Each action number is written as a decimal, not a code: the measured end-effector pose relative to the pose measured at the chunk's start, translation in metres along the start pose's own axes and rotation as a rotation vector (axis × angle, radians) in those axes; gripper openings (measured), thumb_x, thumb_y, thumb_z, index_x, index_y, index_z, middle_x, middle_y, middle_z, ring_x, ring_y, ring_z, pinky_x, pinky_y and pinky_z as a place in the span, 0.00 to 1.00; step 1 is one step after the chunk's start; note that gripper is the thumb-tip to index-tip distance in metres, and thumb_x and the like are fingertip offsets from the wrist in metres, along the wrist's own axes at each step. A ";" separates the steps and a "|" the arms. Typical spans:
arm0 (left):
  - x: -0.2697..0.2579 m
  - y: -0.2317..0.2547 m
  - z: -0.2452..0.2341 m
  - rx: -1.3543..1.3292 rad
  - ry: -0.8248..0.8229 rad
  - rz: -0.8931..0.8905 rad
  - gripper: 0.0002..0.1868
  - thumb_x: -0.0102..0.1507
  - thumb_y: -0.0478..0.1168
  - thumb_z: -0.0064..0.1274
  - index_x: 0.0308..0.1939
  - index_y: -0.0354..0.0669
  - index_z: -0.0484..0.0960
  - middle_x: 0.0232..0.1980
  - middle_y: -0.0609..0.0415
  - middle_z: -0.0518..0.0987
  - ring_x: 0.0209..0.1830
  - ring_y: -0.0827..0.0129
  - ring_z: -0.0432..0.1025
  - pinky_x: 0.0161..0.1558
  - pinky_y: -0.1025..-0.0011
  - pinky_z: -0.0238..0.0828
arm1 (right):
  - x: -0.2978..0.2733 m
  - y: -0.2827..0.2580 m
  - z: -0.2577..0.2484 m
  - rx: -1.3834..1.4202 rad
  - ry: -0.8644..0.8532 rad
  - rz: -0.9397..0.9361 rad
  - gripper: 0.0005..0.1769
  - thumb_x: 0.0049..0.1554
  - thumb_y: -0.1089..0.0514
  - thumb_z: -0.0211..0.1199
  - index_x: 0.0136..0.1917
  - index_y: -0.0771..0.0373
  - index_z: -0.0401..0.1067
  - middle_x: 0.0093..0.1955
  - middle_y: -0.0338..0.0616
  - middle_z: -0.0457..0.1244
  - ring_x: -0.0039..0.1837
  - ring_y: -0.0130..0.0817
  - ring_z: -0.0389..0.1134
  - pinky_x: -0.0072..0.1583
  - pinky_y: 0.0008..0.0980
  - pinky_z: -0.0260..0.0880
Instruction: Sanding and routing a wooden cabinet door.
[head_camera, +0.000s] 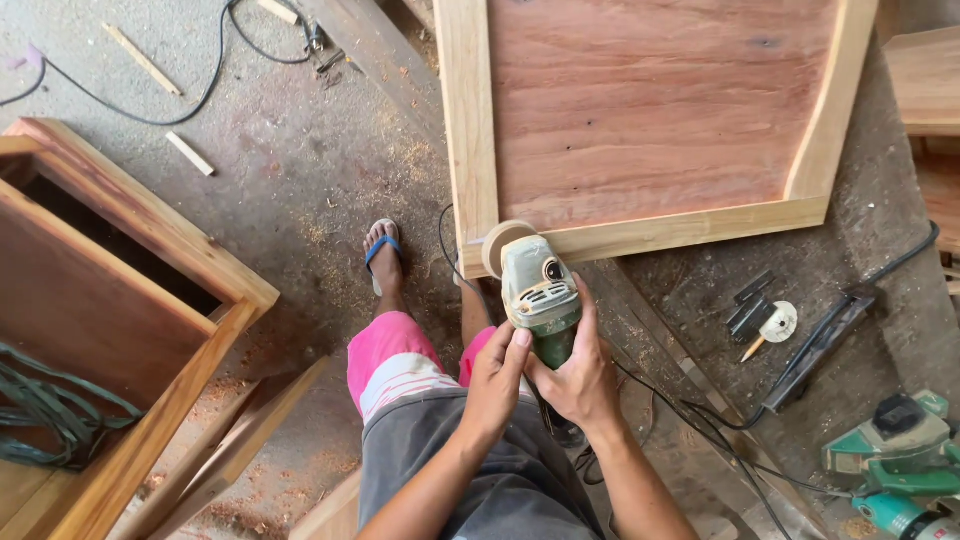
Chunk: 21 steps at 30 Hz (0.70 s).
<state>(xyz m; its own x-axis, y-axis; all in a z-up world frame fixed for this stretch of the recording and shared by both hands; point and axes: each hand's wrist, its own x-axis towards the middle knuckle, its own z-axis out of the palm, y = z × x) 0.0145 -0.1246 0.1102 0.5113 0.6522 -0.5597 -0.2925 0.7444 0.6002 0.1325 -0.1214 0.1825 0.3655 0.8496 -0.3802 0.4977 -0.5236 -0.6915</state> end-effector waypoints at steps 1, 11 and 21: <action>0.000 0.002 -0.001 -0.037 0.019 0.007 0.25 0.74 0.46 0.43 0.69 0.32 0.73 0.64 0.52 0.78 0.64 0.72 0.69 0.66 0.73 0.63 | 0.001 -0.001 0.003 0.009 0.004 -0.022 0.55 0.50 0.55 0.72 0.81 0.67 0.44 0.67 0.62 0.65 0.68 0.52 0.70 0.64 0.44 0.72; -0.004 0.004 -0.016 -0.118 0.062 0.041 0.25 0.75 0.48 0.42 0.67 0.31 0.74 0.63 0.51 0.79 0.64 0.71 0.69 0.67 0.71 0.63 | 0.006 -0.010 0.020 -0.009 -0.025 -0.085 0.55 0.50 0.58 0.72 0.81 0.68 0.43 0.68 0.64 0.64 0.69 0.55 0.69 0.66 0.45 0.70; 0.000 0.007 -0.012 -0.151 0.023 0.050 0.25 0.74 0.49 0.42 0.67 0.33 0.73 0.64 0.53 0.78 0.65 0.72 0.69 0.68 0.72 0.62 | 0.006 -0.003 0.016 -0.047 -0.035 -0.042 0.56 0.49 0.57 0.72 0.81 0.68 0.43 0.67 0.63 0.65 0.69 0.55 0.69 0.66 0.45 0.70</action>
<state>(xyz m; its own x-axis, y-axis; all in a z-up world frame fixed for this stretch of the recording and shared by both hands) 0.0025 -0.1172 0.1075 0.4750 0.6906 -0.5454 -0.4361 0.7231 0.5357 0.1209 -0.1141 0.1724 0.3157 0.8723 -0.3734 0.5491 -0.4889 -0.6779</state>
